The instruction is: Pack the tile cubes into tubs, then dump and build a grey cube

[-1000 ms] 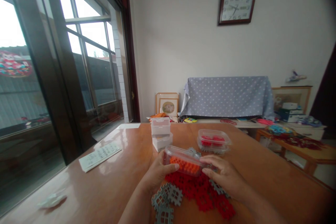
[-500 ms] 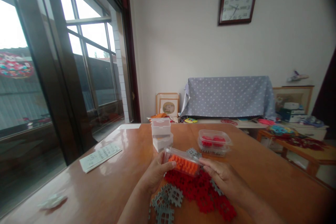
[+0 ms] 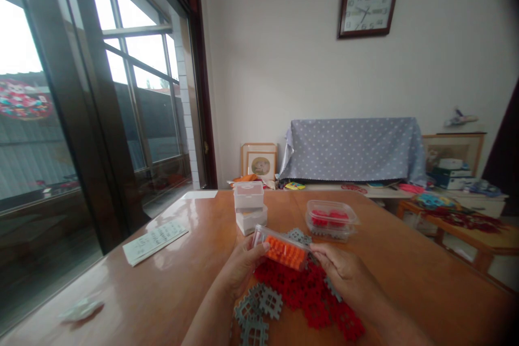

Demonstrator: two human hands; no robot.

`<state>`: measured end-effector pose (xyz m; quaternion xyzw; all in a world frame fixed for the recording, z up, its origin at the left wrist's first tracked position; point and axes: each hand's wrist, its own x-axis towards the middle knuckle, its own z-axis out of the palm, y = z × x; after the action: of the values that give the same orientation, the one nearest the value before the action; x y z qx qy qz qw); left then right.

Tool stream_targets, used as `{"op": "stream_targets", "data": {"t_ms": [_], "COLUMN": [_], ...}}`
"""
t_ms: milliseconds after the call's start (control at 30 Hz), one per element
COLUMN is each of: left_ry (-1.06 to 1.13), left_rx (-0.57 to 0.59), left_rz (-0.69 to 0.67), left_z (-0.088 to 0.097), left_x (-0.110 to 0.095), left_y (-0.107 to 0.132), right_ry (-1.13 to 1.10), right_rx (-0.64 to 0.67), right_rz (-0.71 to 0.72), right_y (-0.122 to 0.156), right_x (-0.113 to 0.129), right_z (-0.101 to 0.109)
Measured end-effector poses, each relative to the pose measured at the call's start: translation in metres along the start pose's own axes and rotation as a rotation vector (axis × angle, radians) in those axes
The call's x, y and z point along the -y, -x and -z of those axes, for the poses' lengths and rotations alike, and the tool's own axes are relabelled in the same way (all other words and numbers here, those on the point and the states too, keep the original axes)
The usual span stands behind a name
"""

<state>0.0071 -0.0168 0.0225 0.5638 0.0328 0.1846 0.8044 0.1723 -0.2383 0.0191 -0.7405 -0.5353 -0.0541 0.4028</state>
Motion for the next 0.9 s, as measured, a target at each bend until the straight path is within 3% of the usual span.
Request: {"op": "stream_targets", "data": {"t_ms": [300,567,767,900], "left_ry": [-0.039,0.011,-0.037,-0.084], "left_rx": [-0.063,-0.026,0.048,0.065], "left_rz": [0.019,-0.089,-0.174,-0.183], "left_z": [0.001,-0.012,-0.033,-0.037], "left_x": [0.002,0.008,0.020,0.022], "left_y": [-0.001,-0.004,-0.004,-0.002], "right_ry": [0.112,0.111,0.118,0.035], "right_rx": [-0.096,-0.151,-0.097,-0.051], "right_rz": [0.014,0.065,0.145,0.211], "right_y": [-0.001,0.001,0.000,-0.001], "right_x": [0.001,-0.006,0.004,0.014], "right_z": [-0.008,-0.011,-0.014,-0.013]}}
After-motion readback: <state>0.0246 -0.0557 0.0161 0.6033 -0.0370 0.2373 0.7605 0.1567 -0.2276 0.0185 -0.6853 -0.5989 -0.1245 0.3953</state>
